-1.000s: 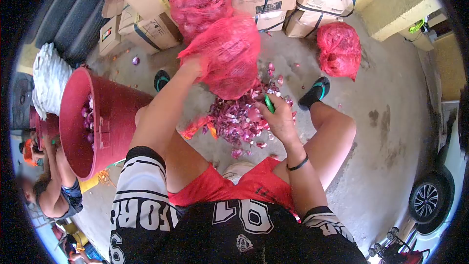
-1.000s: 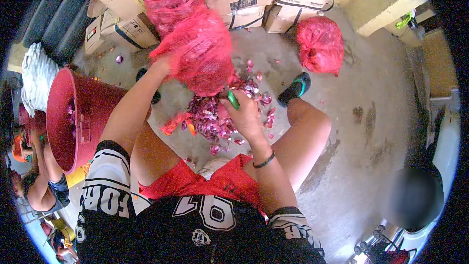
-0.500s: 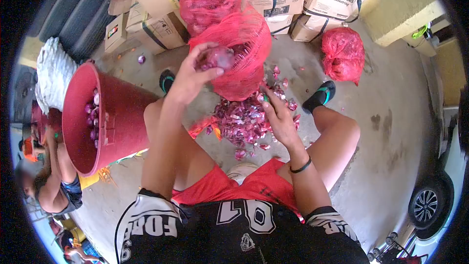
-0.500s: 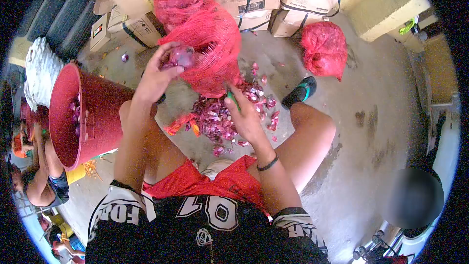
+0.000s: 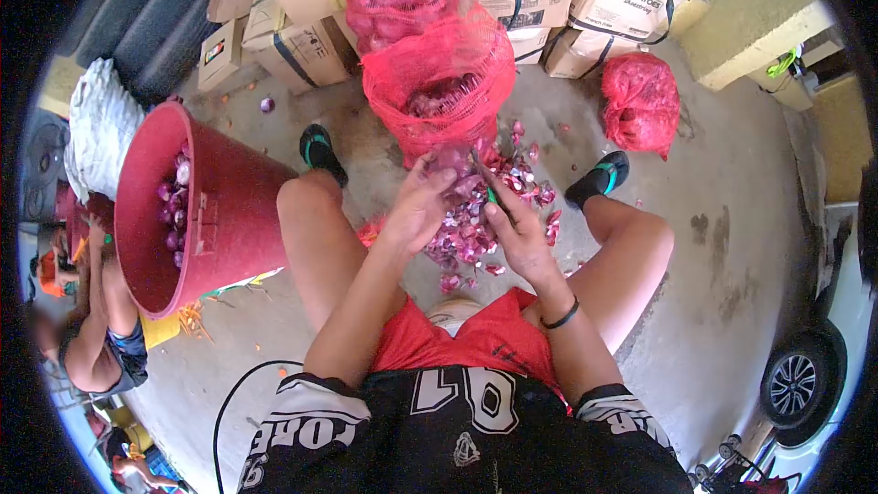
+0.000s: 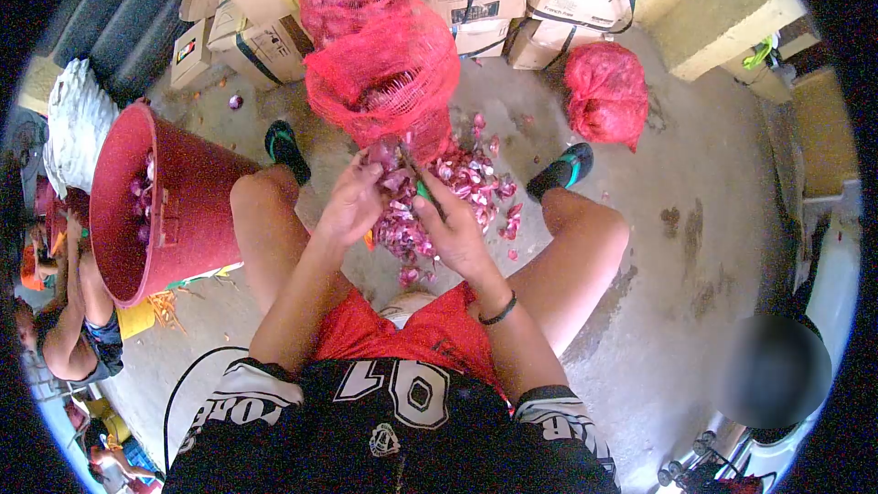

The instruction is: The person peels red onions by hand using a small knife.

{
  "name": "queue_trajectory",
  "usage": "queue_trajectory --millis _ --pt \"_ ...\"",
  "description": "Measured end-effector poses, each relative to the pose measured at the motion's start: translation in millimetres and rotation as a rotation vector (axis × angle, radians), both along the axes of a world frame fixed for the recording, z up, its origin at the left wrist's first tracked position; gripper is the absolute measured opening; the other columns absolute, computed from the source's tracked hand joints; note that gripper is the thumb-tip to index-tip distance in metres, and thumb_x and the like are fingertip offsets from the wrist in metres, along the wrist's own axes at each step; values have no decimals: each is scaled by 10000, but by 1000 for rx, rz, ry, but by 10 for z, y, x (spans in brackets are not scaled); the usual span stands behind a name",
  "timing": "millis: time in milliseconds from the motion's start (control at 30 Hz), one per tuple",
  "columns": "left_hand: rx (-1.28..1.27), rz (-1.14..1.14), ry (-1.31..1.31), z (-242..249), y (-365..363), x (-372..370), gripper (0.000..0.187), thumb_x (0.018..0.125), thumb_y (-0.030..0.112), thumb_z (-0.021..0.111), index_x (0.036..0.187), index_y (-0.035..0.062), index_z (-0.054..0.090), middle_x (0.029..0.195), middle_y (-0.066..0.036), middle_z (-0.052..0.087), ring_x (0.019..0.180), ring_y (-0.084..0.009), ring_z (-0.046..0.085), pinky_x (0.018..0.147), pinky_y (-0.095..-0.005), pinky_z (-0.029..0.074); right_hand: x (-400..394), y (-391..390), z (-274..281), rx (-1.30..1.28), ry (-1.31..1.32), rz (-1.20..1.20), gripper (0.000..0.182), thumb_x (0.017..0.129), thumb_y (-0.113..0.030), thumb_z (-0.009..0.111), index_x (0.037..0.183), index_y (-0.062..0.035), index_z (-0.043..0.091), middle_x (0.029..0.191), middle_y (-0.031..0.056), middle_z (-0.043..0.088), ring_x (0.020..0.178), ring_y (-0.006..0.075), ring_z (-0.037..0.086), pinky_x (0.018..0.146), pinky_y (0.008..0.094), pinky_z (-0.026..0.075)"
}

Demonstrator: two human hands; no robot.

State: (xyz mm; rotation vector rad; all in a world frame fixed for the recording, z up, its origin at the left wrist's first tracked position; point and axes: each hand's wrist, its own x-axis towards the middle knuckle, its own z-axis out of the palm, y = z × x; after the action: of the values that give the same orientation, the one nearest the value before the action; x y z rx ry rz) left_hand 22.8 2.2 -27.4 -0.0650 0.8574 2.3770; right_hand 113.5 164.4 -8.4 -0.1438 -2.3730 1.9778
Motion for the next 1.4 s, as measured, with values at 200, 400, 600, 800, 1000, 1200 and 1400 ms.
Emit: queue_trajectory --millis 200,400,600,800,1000,1200,1400 --pt "-36 -53 115 153 -3 5 503 889 45 626 1327 103 385 1246 -116 566 1131 -283 588 990 -478 483 8 38 149 -176 -39 23 490 987 -153 536 1447 -47 405 796 -32 504 678 51 451 622 216 410" --pt "-47 28 55 81 -23 6 478 909 43 603 1326 97 375 1238 -132 569 1099 -292 609 955 -466 516 10 -111 196 -70 118 16 509 986 -120 525 1466 -54 372 796 -38 511 659 47 454 615 210 417" --pt "41 -17 55 88 -40 34 511 910 66 608 1363 93 374 1289 -140 548 1130 -295 599 972 -470 513 -112 19 47 -28 63 -124 492 989 -145 524 1448 -35 386 899 80 605 799 159 574 793 298 490" --pt "64 -81 65 66 -112 -40 584 887 71 634 1405 79 364 1336 -135 524 1162 -294 586 970 -465 520 -102 162 43 153 -128 -107 474 980 -194 538 1407 -18 433 1097 228 656 978 283 657 876 369 490" --pt "6 -48 127 122 -76 31 565 864 21 638 1371 59 392 1306 -160 542 1166 -302 582 960 -453 530 -25 59 177 267 36 18 558 949 -199 582 1425 11 383 1143 266 625 1036 340 643 902 382 484" --pt "-81 -56 167 124 -60 40 536 817 -79 657 1301 41 460 1247 -102 557 1113 -222 581 965 -385 499 -47 -20 295 207 61 45 614 929 -193 608 1445 7 344 1189 282 600 1069 362 635 914 390 481" --pt "-123 -38 241 91 -60 58 542 817 -54 663 1312 38 465 1230 -100 572 1105 -224 591 966 -389 501 -36 13 324 263 132 88 604 918 -176 615 1443 -16 362 1200 281 594 1083 381 625 908 398 490"
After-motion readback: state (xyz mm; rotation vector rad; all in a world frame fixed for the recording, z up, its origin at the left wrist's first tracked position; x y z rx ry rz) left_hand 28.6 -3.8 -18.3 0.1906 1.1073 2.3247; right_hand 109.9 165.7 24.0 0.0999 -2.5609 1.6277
